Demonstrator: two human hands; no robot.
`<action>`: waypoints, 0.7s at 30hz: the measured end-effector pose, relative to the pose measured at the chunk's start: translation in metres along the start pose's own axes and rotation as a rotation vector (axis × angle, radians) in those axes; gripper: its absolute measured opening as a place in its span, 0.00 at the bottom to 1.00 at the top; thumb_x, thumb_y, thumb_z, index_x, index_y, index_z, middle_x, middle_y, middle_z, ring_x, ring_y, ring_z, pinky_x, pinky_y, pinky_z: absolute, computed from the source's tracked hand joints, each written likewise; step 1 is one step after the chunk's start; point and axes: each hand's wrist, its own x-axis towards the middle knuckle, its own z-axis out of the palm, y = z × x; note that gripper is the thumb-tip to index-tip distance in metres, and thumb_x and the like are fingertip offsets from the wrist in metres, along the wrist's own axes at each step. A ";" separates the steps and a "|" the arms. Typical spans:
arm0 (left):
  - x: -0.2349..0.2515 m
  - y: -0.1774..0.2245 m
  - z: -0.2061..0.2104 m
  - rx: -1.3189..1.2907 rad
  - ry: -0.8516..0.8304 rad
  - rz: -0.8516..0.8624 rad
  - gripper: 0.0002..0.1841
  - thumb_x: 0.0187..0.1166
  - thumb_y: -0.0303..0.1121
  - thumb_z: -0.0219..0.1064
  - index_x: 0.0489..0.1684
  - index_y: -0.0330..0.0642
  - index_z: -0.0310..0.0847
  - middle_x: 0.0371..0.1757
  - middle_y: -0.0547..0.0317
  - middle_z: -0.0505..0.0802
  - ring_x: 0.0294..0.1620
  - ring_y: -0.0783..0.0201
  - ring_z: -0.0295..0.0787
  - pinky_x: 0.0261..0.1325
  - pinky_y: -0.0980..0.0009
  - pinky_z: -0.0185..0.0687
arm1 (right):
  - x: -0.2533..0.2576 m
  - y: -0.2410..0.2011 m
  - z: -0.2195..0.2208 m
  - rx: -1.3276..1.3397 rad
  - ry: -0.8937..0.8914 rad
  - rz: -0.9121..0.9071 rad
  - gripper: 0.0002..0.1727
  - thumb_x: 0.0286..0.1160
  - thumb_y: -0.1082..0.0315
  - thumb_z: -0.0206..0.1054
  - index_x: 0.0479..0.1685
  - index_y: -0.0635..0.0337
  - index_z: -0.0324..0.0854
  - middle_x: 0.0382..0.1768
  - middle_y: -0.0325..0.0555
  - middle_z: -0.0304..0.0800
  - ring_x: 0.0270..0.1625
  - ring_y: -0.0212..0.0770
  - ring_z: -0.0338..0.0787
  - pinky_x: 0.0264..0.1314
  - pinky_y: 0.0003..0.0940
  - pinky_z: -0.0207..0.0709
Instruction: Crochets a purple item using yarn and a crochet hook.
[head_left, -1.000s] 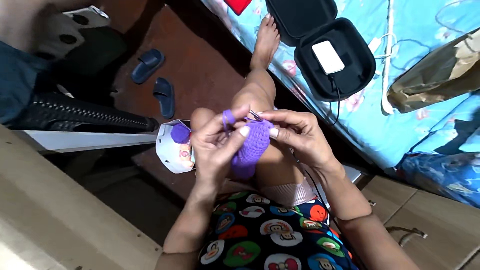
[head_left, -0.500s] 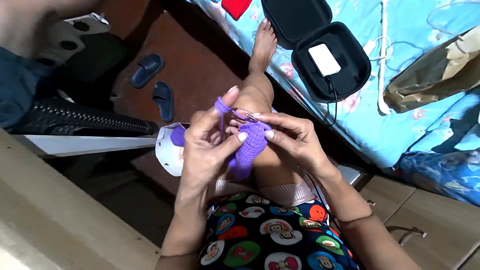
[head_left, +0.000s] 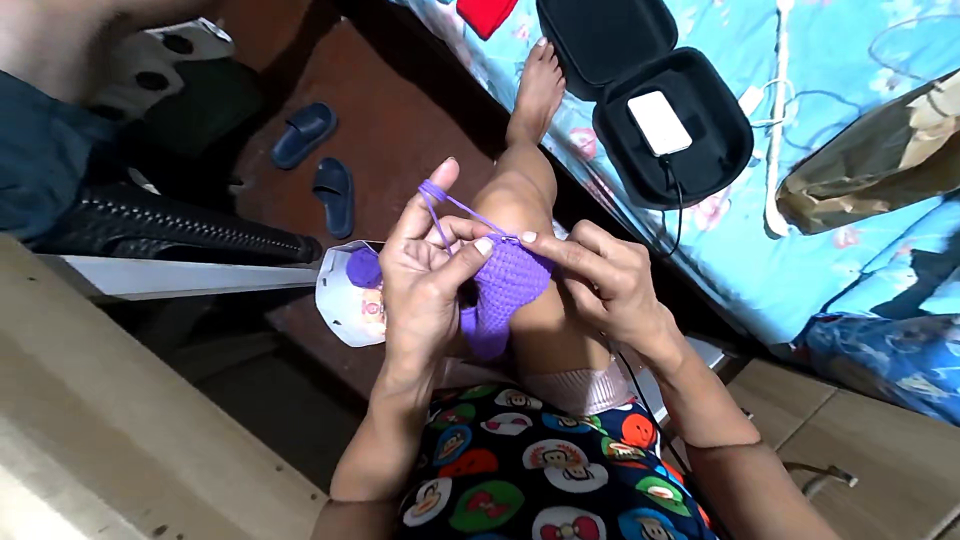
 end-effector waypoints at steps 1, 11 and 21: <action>0.000 -0.001 0.000 -0.007 0.003 0.004 0.38 0.72 0.11 0.61 0.88 0.39 0.59 0.43 0.62 0.94 0.38 0.72 0.92 0.45 0.78 0.90 | 0.000 0.000 -0.001 -0.034 0.004 -0.019 0.19 0.74 0.73 0.63 0.61 0.55 0.93 0.27 0.45 0.79 0.25 0.35 0.76 0.24 0.28 0.65; -0.002 -0.007 0.000 0.069 0.026 0.082 0.38 0.69 0.11 0.66 0.86 0.35 0.62 0.44 0.61 0.95 0.37 0.71 0.92 0.43 0.78 0.90 | -0.005 0.000 0.006 -0.200 0.069 -0.082 0.18 0.75 0.74 0.66 0.59 0.54 0.94 0.24 0.47 0.78 0.24 0.39 0.76 0.23 0.30 0.64; -0.001 -0.006 0.000 -0.025 0.035 0.021 0.36 0.72 0.12 0.64 0.85 0.36 0.63 0.42 0.61 0.95 0.39 0.70 0.93 0.48 0.75 0.90 | -0.004 -0.003 0.007 -0.232 0.089 -0.096 0.16 0.74 0.72 0.68 0.57 0.54 0.95 0.24 0.47 0.78 0.23 0.39 0.76 0.22 0.29 0.63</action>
